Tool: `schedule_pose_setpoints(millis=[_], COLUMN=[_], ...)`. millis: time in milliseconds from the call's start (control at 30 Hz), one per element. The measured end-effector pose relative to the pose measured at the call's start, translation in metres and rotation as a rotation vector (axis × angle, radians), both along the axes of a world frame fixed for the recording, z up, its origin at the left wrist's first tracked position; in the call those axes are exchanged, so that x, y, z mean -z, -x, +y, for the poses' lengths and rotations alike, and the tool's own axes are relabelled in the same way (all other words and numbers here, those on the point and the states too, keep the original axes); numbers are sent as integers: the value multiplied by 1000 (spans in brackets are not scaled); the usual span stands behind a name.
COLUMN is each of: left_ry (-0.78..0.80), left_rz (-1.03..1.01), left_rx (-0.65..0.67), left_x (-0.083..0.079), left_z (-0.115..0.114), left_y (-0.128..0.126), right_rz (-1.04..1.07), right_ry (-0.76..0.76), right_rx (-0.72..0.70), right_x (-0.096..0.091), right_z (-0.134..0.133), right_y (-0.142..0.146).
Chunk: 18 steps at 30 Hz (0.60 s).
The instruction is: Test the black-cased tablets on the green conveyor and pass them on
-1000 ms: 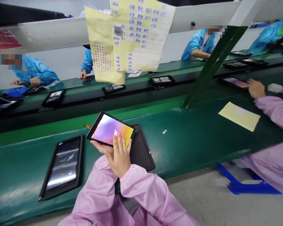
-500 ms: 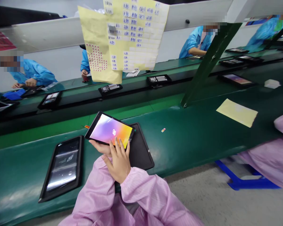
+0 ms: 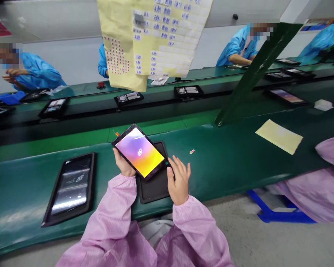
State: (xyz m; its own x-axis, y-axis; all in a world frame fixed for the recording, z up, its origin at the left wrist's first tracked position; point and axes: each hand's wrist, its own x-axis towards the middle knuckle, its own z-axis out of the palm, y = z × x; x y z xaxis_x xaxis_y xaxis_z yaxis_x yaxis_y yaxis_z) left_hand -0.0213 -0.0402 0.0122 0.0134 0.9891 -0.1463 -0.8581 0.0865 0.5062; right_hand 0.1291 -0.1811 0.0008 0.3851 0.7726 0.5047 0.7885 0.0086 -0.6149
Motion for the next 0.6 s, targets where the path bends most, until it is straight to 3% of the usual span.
schedule_pose_setpoints(millis=[133, 300, 467, 600], left_ry=[0, 18, 73, 88], left_rz=[0, 18, -17, -26], left_rx=[180, 368, 397, 384], left_x=[2, 0, 2, 5], left_z=[-2, -7, -7, -4], left_y=[-3, -8, -10, -9], right_rz=[-236, -547, -624, -613], right_ry=[-109, -170, -42, 40], right_rx=[-105, -305, -337, -342], right_x=[-1, -10, -12, -3], right_z=[4, 33, 64, 58], right_y=[5, 20, 32, 37])
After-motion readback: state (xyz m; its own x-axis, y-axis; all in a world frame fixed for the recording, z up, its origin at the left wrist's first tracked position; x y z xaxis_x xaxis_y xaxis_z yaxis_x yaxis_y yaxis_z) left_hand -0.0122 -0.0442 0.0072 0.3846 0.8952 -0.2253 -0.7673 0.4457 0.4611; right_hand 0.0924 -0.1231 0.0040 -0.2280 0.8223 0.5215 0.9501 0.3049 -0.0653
